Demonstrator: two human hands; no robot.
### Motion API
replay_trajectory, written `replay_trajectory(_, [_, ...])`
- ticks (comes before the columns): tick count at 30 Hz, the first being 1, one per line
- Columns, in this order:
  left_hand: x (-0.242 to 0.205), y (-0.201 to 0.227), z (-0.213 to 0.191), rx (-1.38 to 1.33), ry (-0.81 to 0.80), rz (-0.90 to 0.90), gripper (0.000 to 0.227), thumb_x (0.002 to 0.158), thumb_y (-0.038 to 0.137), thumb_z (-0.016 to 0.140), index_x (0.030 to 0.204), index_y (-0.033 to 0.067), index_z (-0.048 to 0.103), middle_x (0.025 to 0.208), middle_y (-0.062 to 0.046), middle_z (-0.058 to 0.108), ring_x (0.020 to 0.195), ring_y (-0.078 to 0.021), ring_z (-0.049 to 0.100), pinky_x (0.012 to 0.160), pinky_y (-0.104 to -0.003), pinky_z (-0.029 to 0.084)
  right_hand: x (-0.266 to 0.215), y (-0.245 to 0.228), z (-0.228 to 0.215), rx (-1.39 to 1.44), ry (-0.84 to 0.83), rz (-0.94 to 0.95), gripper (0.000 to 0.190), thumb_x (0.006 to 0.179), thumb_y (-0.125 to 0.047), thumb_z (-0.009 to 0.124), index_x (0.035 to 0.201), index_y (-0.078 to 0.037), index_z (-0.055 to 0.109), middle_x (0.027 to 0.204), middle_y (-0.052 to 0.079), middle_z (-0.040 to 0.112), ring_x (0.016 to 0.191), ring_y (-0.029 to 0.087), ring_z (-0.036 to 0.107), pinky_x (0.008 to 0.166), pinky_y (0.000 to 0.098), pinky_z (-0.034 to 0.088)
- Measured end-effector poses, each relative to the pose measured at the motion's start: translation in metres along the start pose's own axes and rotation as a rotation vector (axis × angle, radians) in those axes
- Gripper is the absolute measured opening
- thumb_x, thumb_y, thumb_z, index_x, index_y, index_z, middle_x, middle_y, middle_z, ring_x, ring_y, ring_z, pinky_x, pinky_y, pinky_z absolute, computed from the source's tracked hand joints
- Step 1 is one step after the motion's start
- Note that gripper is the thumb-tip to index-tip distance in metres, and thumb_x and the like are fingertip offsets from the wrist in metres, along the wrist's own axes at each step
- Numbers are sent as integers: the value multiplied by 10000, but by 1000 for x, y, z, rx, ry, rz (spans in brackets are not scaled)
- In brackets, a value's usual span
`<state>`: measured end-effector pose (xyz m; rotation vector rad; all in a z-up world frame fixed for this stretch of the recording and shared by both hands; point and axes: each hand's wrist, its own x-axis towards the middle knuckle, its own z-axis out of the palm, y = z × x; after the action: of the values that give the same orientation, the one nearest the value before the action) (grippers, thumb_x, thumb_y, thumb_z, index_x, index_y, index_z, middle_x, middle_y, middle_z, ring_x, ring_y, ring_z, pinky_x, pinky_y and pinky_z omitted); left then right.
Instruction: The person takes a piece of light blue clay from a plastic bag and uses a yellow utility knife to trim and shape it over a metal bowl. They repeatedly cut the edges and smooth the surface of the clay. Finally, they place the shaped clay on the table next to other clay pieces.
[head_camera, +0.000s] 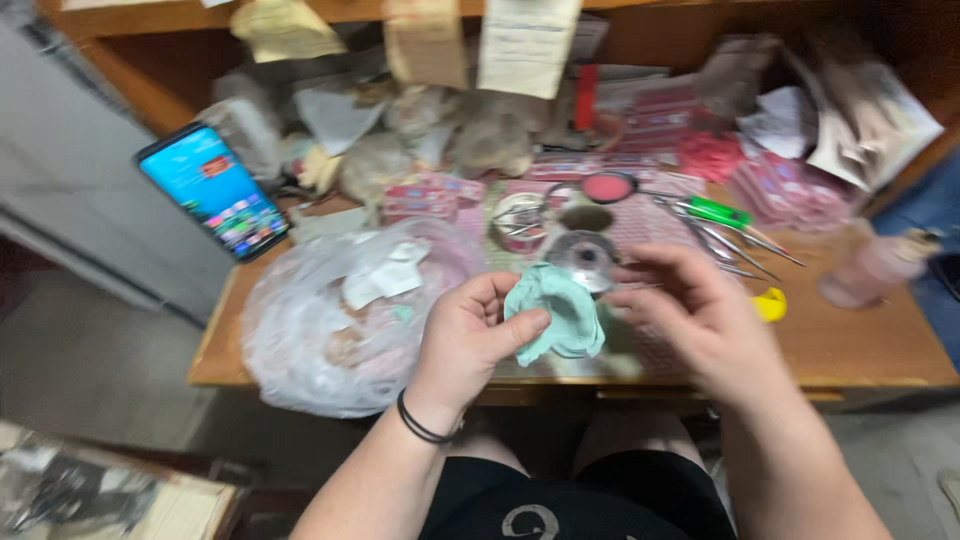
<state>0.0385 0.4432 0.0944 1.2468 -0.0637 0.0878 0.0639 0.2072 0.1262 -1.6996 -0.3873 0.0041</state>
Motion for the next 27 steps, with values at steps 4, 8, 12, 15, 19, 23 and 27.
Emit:
replay_trajectory(4, [-5, -9, 32, 25, -149, -57, 299, 829, 84, 818, 1097, 44, 692, 830, -52, 760, 645, -95, 654, 567, -244, 548, -27, 32, -81, -761, 364, 191, 137, 1003, -273, 677, 1041, -162, 747, 885, -57, 741, 757, 116, 601, 783, 294, 455])
replay_trajectory(8, [-1, -33, 57, -11, -185, -112, 334, 840, 50, 814, 1124, 5, 643, 767, -81, 733, 600, -103, 661, 517, -248, 580, -37, 67, -107, -1195, 95, -203, 230, 909, -216, 699, 1122, -151, 756, 1147, 81, 764, 1147, 308, 691, 992, 445, 534])
replay_trajectory(12, [2, -40, 76, -46, -167, -154, 434, 836, -21, 790, 1207, -18, 564, 776, -168, 721, 611, -146, 693, 507, -293, 654, -36, 85, -120, -1242, 81, -385, 173, 951, -195, 674, 1097, -231, 760, 1176, 2, 747, 1184, 247, 679, 953, 403, 562])
replay_trajectory(15, [3, -48, 95, 13, -205, -140, 540, 815, -7, 803, 1261, 22, 500, 828, -136, 704, 683, -145, 700, 544, -269, 658, -40, 72, -127, -1225, 80, -392, 156, 939, -195, 677, 1064, -229, 765, 1151, 2, 751, 1177, 235, 679, 939, 395, 555])
replay_trajectory(19, [-3, -52, 146, 61, -320, -117, 605, 802, -13, 805, 1339, 31, 531, 854, -127, 727, 713, -127, 680, 558, -240, 640, -83, 76, -152, -922, 211, -366, 211, 1006, -205, 614, 1153, -238, 761, 1066, -22, 770, 1049, 248, 723, 904, 410, 579])
replay_trajectory(23, [-9, -77, 211, 159, -480, -132, 585, 769, 55, 844, 1288, 33, 573, 829, -130, 734, 708, -142, 687, 574, -244, 615, -151, 82, -181, -576, 294, -91, 372, 937, -557, 572, 919, -253, 784, 683, -48, 726, 715, 214, 737, 738, 357, 591])
replay_trajectory(27, [-26, -113, 278, 502, -590, -179, 577, 714, 310, 884, 1188, 161, 591, 889, -146, 701, 843, -264, 705, 680, -379, 547, -206, 85, -209, -720, 544, -2, 255, 919, -417, 700, 730, -248, 673, 362, -86, 535, 511, 209, 606, 627, 292, 536])
